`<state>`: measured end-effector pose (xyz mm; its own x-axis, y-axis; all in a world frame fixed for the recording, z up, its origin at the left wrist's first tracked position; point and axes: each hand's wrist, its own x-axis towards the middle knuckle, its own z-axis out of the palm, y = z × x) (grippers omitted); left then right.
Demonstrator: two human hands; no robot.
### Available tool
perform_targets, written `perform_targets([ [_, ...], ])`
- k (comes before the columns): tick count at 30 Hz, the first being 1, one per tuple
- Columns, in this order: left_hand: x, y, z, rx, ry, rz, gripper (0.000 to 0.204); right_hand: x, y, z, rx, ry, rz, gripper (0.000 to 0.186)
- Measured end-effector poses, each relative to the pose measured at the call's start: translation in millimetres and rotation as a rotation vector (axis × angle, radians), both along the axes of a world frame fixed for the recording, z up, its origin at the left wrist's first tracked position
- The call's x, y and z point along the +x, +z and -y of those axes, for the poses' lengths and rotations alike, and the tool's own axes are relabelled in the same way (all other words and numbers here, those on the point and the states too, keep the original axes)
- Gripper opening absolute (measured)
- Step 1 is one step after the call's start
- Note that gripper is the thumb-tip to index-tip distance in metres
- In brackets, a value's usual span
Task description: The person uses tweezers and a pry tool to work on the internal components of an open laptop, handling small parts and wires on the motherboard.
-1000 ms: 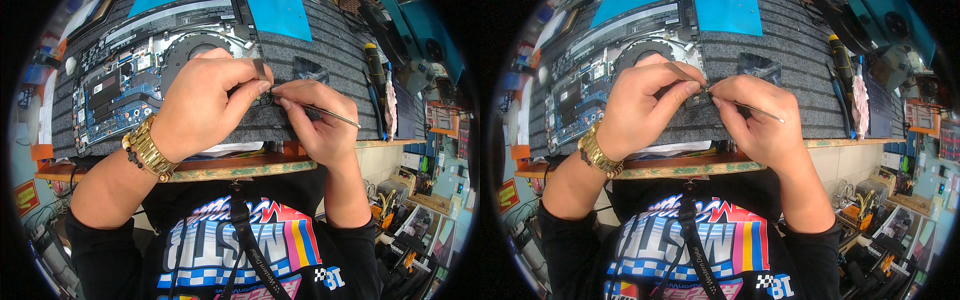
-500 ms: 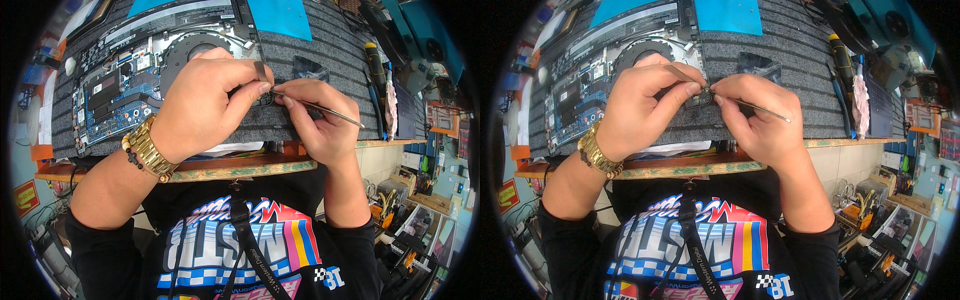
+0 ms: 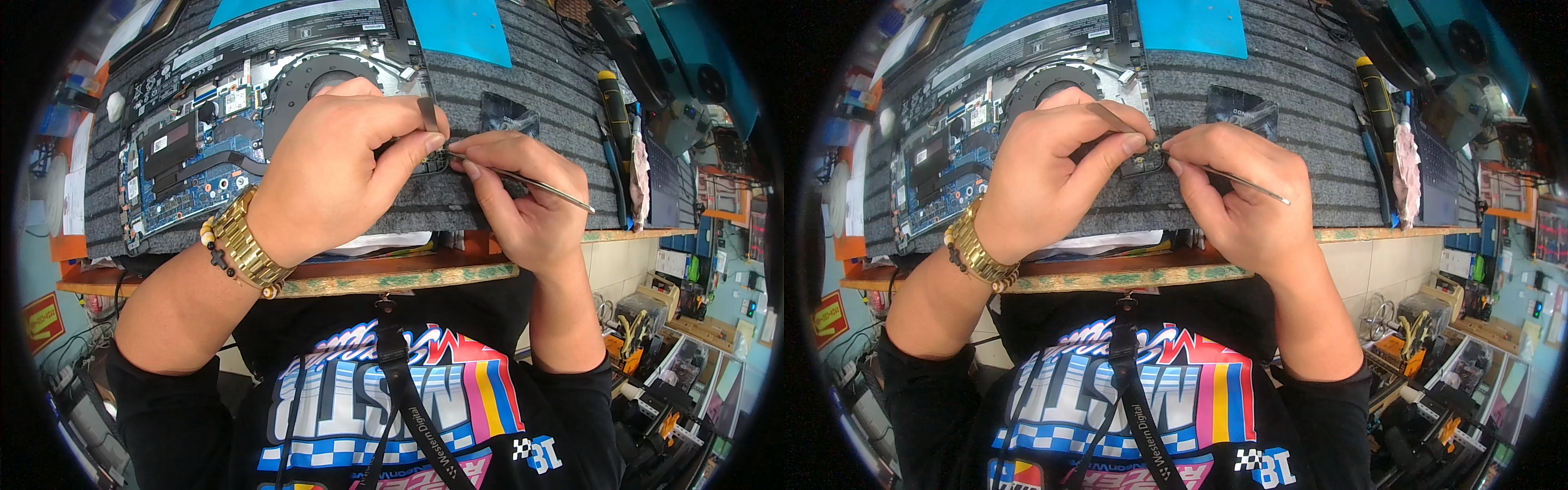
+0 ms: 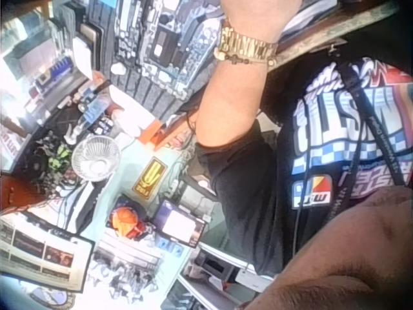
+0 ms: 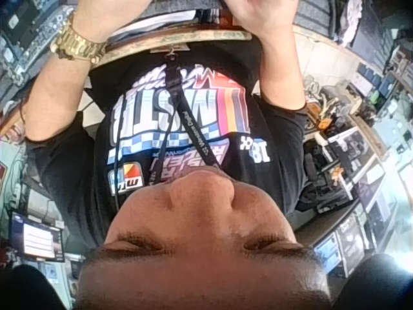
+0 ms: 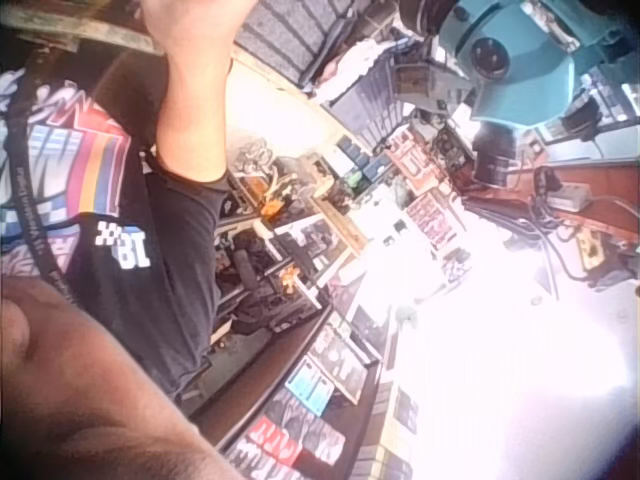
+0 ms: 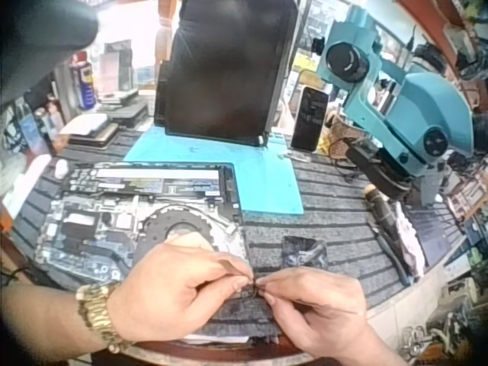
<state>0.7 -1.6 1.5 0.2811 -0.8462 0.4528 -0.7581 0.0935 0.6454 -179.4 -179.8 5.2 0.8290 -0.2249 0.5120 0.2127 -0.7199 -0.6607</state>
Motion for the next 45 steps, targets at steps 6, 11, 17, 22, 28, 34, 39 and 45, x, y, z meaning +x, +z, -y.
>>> perform_targets([
  [6, 0, 0, -1, -0.012, -0.005, -0.037, 0.012, 0, 2, 0, -0.010, 0.006, -0.013, 0.014],
  [11, 0, 0, 0, -0.002, -0.007, -0.027, 0.011, 0, -2, 0, 0.066, 0.008, -0.005, 0.012],
  [17, 0, 0, 0, -0.010, -0.002, -0.018, 0.011, 1, -1, 0, 0.065, -0.008, 0.003, 0.012],
  [22, 0, -1, 0, -0.008, 0.008, -0.019, 0.012, 3, -1, 0, 0.003, 0.008, 0.021, 0.013],
  [28, 0, 0, 0, 0.000, 0.006, -0.015, 0.012, 1, 1, -2, 0.028, 0.004, 0.010, 0.012],
  [34, 0, -2, 0, -0.027, 0.009, 0.007, 0.012, 3, 4, -2, -0.016, 0.017, 0.003, 0.013],
  [39, 0, 0, -1, -0.008, 0.008, -0.033, 0.013, 3, 5, -3, -0.024, 0.021, -0.015, 0.015],
  [45, -1, -1, -1, -0.009, 0.023, -0.083, 0.013, 5, 9, -3, -0.083, 0.034, -0.022, 0.015],
])
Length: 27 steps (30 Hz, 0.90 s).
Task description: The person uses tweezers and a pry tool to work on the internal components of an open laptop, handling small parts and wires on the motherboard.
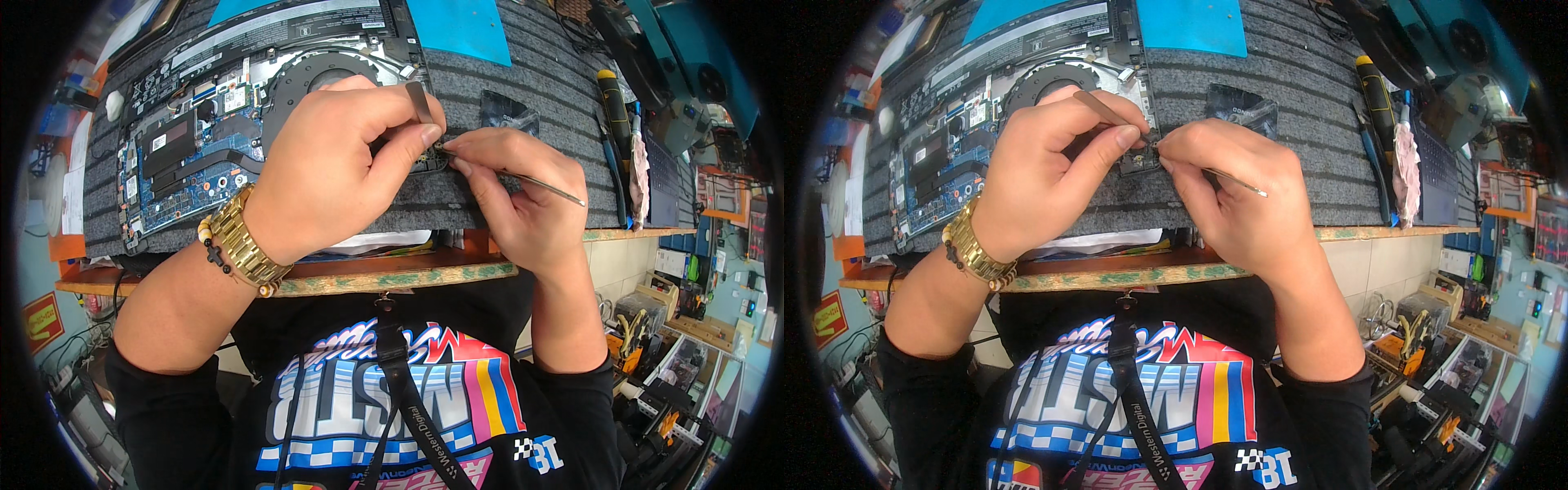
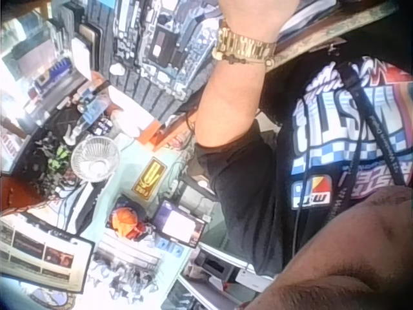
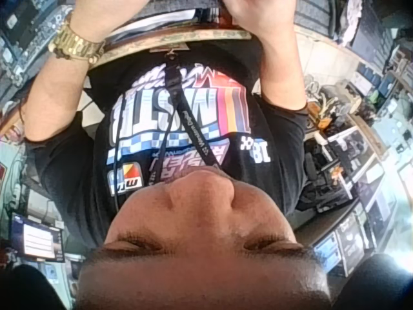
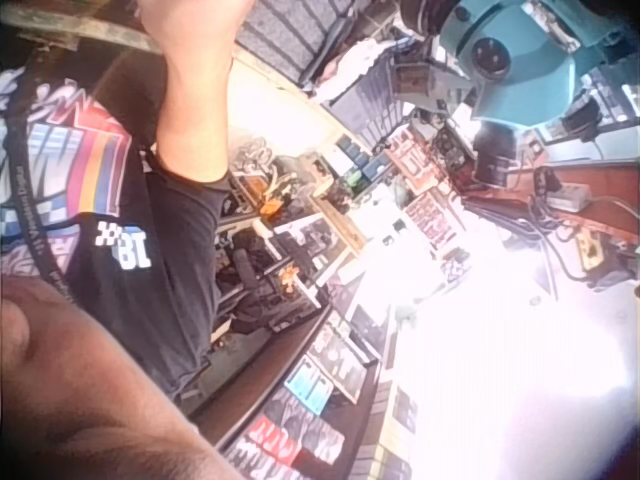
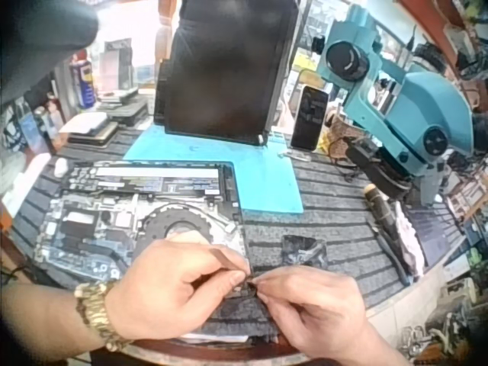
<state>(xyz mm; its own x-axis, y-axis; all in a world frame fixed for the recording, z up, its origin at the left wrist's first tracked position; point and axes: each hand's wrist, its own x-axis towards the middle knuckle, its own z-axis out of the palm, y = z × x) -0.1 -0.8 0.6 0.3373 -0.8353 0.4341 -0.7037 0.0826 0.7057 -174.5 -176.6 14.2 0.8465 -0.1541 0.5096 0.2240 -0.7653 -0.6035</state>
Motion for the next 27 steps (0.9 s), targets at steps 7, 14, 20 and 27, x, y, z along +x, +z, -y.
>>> perform_targets([
  [7, 0.4, 1.7, -0.5, 0.010, -0.015, 0.045, 0.014, 1.6, 5.4, 0.3, 0.027, -0.008, -0.050, 0.012],
  [14, 1.6, 0.4, 0.5, -0.001, -0.027, 0.073, 0.013, 0.9, 1.7, 0.7, 0.078, -0.020, -0.040, 0.009],
  [20, 1.4, 0.9, 1.3, -0.008, -0.039, 0.103, 0.012, -2.1, 0.1, -0.5, 0.126, -0.039, -0.041, 0.009],
  [27, 0.4, 1.3, 0.9, 0.009, -0.033, 0.082, 0.013, 1.4, -2.7, 3.2, 0.046, 0.014, 0.017, 0.011],
])
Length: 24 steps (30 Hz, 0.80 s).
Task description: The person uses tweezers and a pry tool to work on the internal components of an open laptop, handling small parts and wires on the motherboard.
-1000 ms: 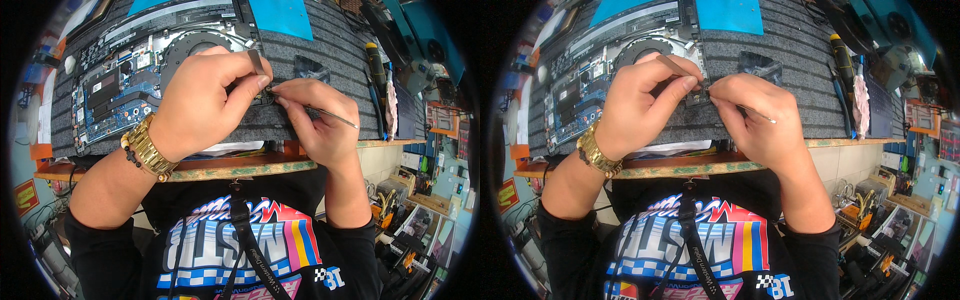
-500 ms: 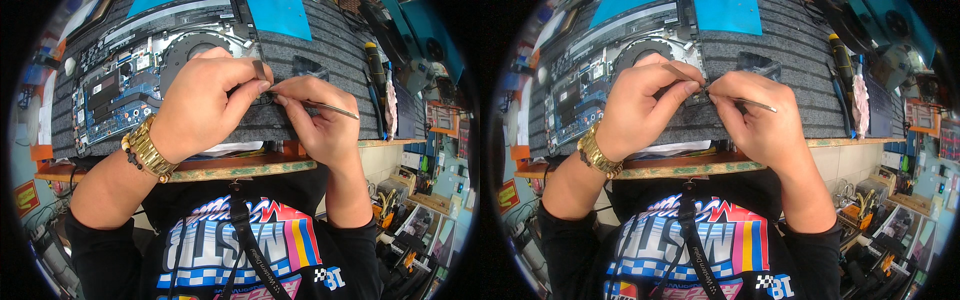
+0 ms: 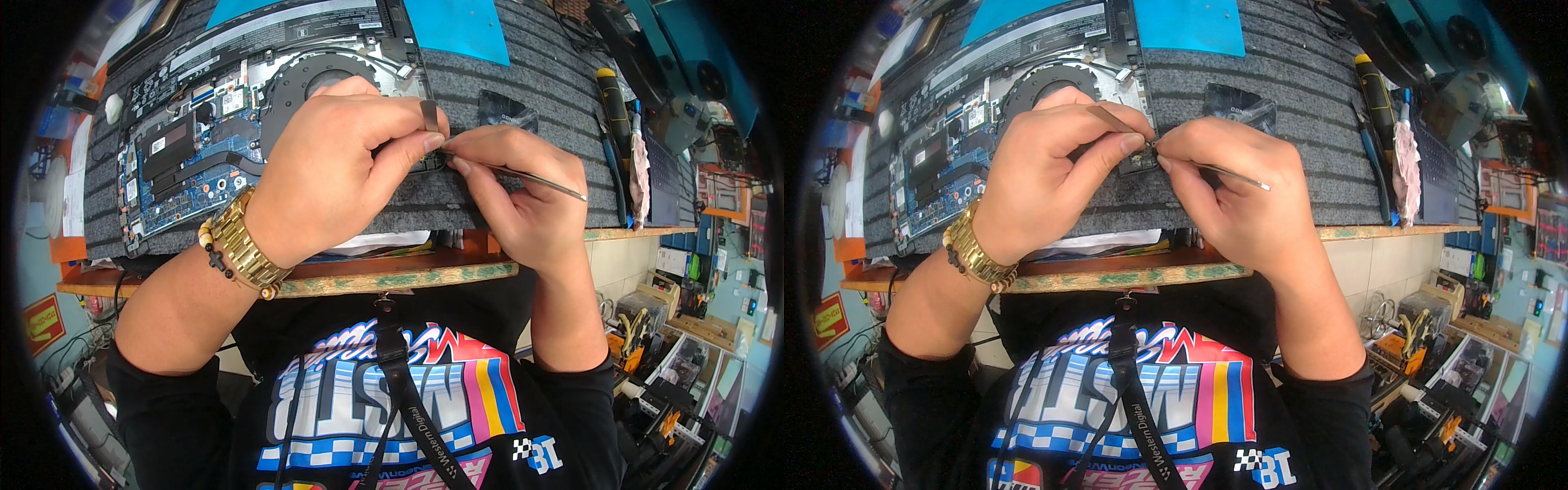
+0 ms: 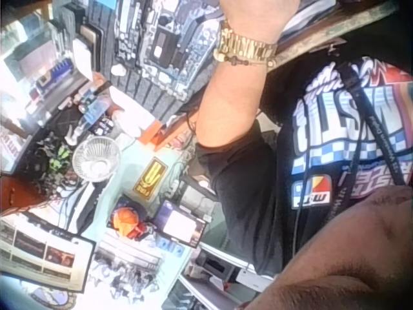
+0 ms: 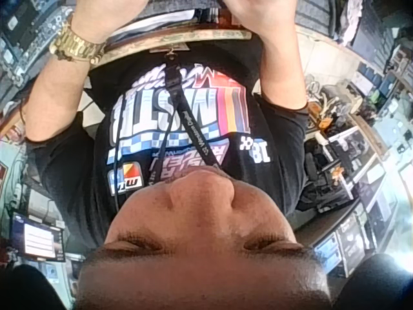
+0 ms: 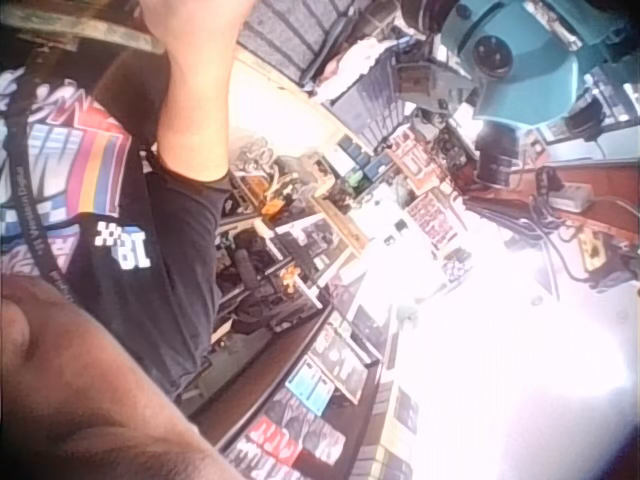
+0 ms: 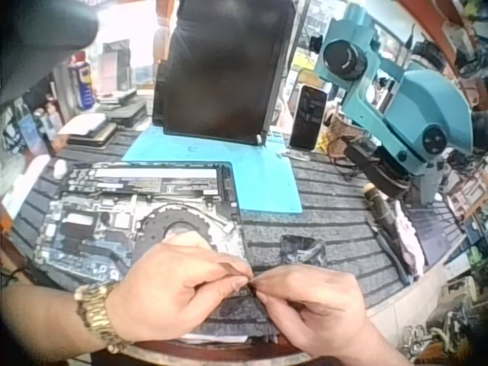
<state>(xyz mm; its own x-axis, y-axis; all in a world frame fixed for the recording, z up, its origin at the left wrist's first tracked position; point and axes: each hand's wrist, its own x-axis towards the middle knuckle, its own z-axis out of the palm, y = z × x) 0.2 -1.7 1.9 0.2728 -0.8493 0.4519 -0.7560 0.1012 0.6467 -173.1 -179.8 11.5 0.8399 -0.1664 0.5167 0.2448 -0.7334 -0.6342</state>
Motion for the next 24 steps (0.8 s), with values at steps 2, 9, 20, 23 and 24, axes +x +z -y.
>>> perform_targets([
  [2, 0.0, -0.1, -0.2, 0.002, 0.004, -0.010, 0.013, -0.1, 0.1, -0.6, 0.014, -0.009, -0.018, 0.012],
  [9, -1.2, 2.7, -2.2, 0.032, 0.036, -0.073, 0.013, -0.8, 2.2, -4.7, 0.071, -0.064, -0.052, 0.012],
  [20, 1.0, 1.3, -1.2, 0.019, 0.015, -0.041, 0.013, 0.9, 1.7, -4.7, 0.000, -0.046, -0.043, 0.013],
  [23, 0.5, 2.6, -1.5, 0.029, 0.024, -0.075, 0.013, -2.9, 7.1, -8.0, 0.127, -0.086, -0.112, 0.012],
  [24, 0.5, 2.5, -1.6, 0.031, 0.023, -0.078, 0.012, -4.4, 6.6, -7.1, 0.126, -0.085, -0.111, 0.012],
])
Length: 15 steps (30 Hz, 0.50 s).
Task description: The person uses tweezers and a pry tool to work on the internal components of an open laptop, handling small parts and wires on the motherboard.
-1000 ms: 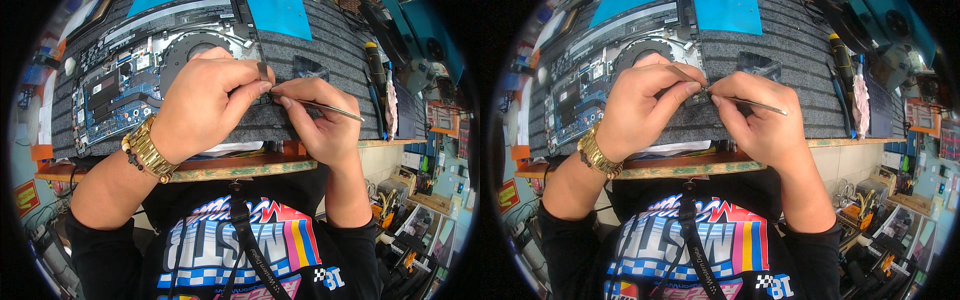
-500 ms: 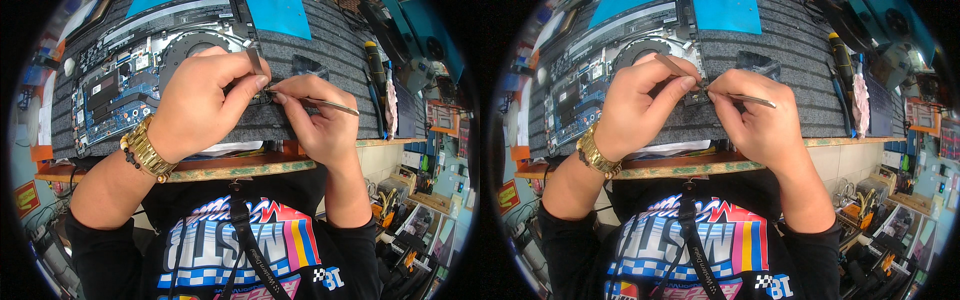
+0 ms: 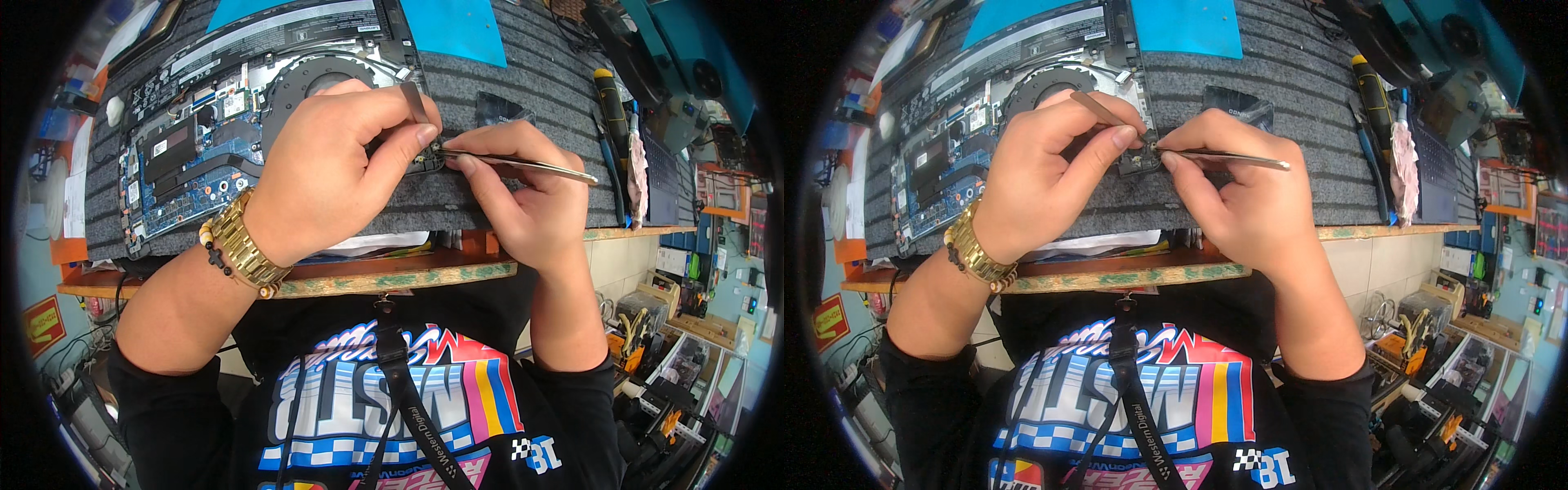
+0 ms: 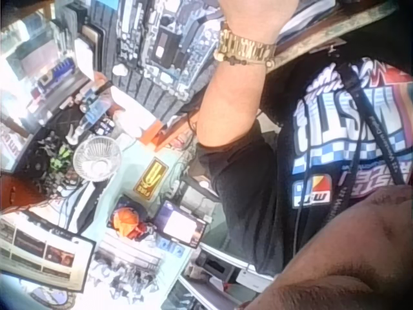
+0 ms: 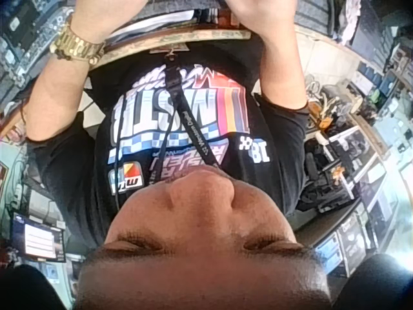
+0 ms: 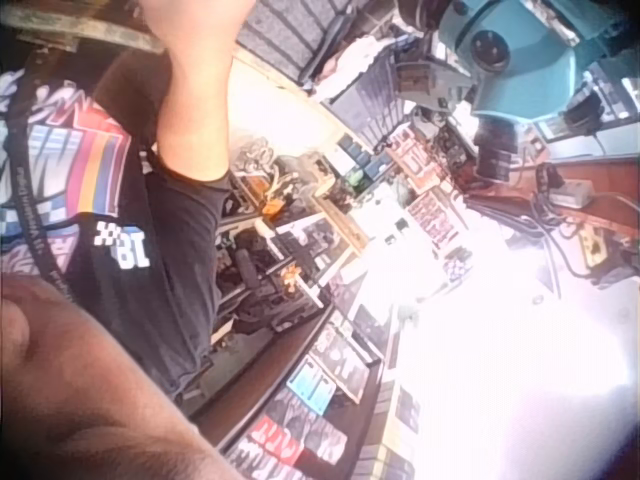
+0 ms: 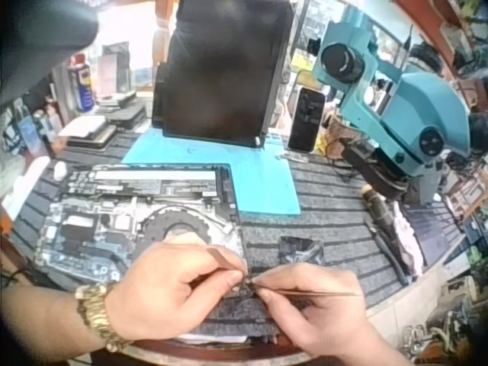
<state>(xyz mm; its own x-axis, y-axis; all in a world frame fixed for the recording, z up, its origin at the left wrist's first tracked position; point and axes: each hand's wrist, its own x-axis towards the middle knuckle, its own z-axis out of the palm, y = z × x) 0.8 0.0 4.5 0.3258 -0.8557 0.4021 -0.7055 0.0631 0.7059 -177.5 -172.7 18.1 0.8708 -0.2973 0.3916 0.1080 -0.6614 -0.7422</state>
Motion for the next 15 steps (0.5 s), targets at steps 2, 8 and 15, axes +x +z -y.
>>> perform_targets([
  [2, 0, 0, 0, 0.002, 0.000, -0.002, 0.012, -5, -4, 4, 0.149, 0.001, 0.001, 0.011],
  [8, -1, 1, 0, -0.005, -0.001, -0.039, 0.011, -22, -5, 2, 0.471, -0.009, 0.082, 0.013],
  [15, -3, 1, -2, 0.004, 0.012, -0.156, 0.013, -42, -8, 12, 0.560, -0.002, 0.097, 0.015],
])
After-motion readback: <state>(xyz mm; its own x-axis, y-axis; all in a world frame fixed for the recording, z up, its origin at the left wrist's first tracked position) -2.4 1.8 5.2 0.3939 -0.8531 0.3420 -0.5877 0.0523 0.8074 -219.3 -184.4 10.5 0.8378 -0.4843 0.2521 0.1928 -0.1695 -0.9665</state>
